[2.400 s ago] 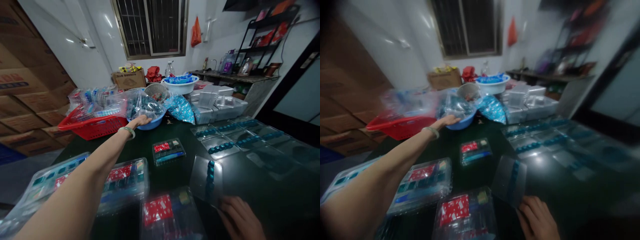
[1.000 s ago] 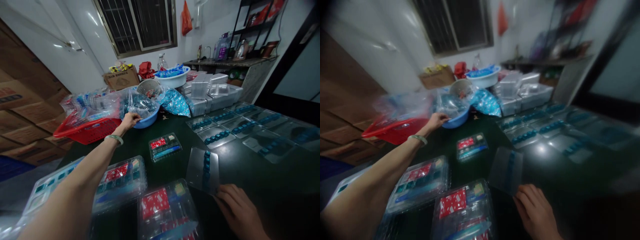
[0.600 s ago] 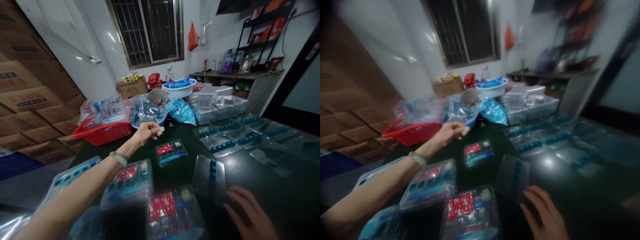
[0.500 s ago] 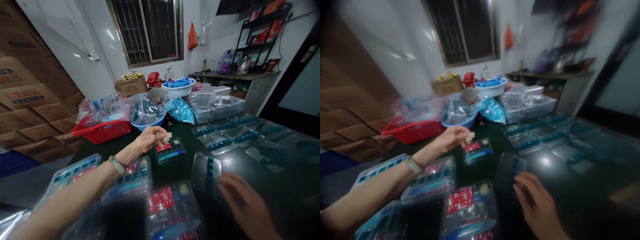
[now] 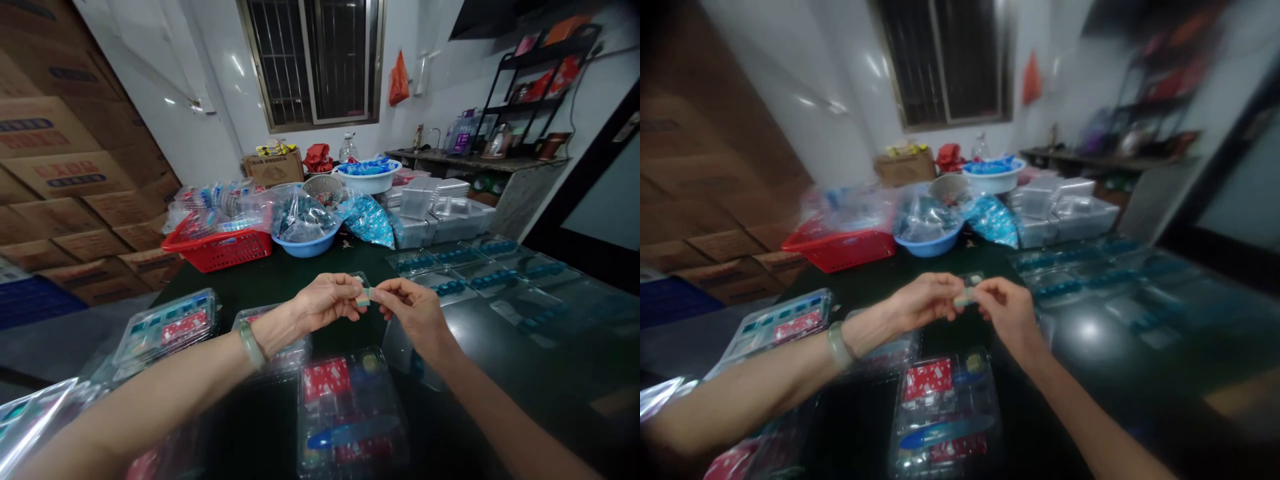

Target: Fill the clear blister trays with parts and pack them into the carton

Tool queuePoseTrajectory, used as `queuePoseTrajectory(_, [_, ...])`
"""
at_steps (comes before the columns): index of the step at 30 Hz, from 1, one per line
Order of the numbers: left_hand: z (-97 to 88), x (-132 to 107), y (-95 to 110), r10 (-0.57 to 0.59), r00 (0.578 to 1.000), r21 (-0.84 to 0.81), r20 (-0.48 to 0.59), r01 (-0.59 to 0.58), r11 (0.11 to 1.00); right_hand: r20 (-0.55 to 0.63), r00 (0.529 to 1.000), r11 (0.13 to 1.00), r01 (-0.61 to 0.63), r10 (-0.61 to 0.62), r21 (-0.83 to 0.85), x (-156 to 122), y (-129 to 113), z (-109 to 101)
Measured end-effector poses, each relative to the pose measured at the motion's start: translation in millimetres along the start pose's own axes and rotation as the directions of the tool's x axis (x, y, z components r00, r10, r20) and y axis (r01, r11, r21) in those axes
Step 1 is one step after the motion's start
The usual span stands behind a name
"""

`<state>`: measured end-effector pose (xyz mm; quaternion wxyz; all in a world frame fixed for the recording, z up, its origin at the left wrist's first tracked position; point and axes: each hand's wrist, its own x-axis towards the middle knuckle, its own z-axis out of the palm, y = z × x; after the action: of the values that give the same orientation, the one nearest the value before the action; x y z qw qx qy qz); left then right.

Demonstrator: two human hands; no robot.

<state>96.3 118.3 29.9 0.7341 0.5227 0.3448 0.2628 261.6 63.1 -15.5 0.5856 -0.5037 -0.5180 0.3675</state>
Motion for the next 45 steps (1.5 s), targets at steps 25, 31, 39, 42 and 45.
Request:
queuePoseTrajectory(25, [-47.6, -12, -13, -0.001, 0.975, 0.047, -0.222, 0.011, 0.999, 0.067, 0.990, 0.533, -0.009, 0.123, -0.846, 131, 93, 46])
queuePoseTrajectory(31, [-43.6, -14, -17, 0.013, 0.969, 0.048, -0.246, -0.001, 0.999, 0.224, 0.974, 0.709, 0.125, 0.047, -0.694, 97, 54, 38])
queuePoseTrajectory(39, [-3.6, -14, -13, 0.189, 0.927, 0.182, -0.323, -0.136, 0.974, 0.346, 0.907, 0.971, -0.216, 0.239, -0.104, 11, 6, 19])
queuePoseTrajectory(42, [10.3, -14, -19, 0.272, 0.913, 0.225, -0.305, -0.208, 0.952, 0.311, 0.915, 0.963, -0.268, 0.257, -0.007, 0, 4, 17])
queuePoseTrajectory(45, [12.7, -13, -22, 0.292, 0.900, 0.212, -0.323, -0.231, 0.949, 0.302, 0.926, 0.972, -0.236, 0.226, -0.001, -7, 6, 10])
